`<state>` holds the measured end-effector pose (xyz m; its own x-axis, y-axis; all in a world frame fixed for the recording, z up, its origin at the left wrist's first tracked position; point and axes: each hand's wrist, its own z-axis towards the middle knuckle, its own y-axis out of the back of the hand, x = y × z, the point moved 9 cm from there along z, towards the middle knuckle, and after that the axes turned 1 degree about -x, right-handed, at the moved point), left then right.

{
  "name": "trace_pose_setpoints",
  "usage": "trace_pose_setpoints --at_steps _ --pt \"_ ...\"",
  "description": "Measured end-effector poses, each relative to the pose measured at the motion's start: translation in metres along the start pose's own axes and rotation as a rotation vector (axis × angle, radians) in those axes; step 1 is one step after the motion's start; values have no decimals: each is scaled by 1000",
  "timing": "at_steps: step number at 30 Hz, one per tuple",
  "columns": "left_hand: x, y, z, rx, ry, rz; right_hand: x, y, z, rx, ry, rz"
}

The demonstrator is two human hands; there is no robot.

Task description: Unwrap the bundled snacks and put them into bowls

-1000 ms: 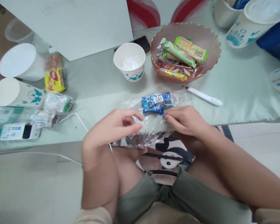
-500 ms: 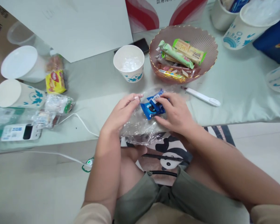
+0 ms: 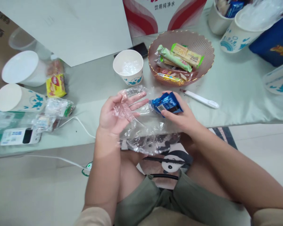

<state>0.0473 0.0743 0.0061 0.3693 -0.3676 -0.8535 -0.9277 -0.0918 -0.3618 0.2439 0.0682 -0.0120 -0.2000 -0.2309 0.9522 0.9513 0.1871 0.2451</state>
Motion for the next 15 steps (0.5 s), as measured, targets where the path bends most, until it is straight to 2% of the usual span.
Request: trace_pose_setpoints --at_steps 4,6,8,12,15 --pt "-2 42 12 -264 -92 35 -10 26 -6 -239 -25 138" --pt "-2 56 15 -329 -124 18 -5 42 -12 -343 -9 126" --pt "-2 61 17 -334 -127 -6 11 61 -18 -437 39 36" --pt "-4 55 15 -297 -104 -42 64 93 -17 -618 274 -199" --pt "-7 46 10 -274 -86 -48 89 104 19 -583 303 -313"
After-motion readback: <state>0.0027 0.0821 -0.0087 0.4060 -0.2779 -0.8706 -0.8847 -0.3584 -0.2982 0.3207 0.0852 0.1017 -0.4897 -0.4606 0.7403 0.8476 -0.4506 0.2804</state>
